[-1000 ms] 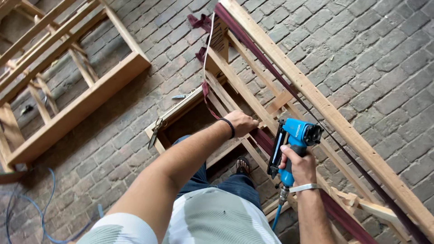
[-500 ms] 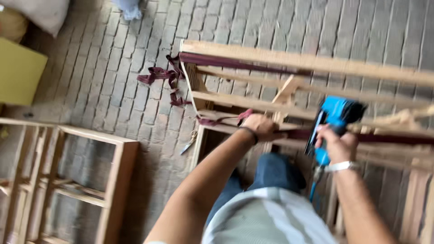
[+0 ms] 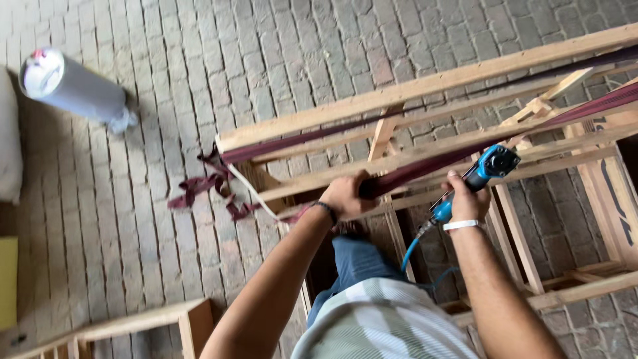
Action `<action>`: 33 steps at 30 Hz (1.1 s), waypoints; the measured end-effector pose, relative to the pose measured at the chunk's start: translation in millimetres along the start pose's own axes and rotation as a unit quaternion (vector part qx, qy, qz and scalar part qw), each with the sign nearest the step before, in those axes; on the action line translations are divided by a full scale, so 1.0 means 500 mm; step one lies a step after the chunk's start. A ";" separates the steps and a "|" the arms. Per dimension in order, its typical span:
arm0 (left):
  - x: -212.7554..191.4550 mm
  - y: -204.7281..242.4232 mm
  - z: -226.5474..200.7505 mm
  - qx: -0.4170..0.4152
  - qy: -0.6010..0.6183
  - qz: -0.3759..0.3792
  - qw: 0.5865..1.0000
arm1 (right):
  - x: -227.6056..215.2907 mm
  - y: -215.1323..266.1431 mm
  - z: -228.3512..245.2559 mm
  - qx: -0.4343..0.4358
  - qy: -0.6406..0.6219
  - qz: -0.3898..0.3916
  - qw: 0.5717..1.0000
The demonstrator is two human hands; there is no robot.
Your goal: The person weaves red fabric strips into a wooden frame on a workbench, securing them with a pneumatic staple gun. They then move to a wooden chair frame and attach long fabric strips along the seat rails, stapling and trimming the ends.
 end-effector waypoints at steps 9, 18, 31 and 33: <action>-0.077 -0.020 0.033 -0.068 -0.101 0.098 0.988 | 0.110 -0.104 -0.115 0.145 -0.266 -0.005 0.953; -0.129 -0.029 0.200 -0.007 -0.303 0.103 0.947 | 0.209 -0.105 -0.176 0.094 -0.344 -0.141 0.924; -0.434 0.161 0.472 0.104 -0.056 0.328 0.937 | 0.369 0.250 -0.258 -0.056 -0.284 -0.284 0.914; -0.453 0.162 0.492 0.078 -0.015 0.413 0.907 | 0.392 0.320 -0.252 -0.070 -0.287 -0.313 0.903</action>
Point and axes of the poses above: each hand's wrist, its own y-axis away from the middle knuckle, its own x-axis out of the palm, z = x × y, the point moved 6 cm from there along -y, towards the middle knuckle, and after that the axes turned 5 degrees about -x, right-handed, at the moved point
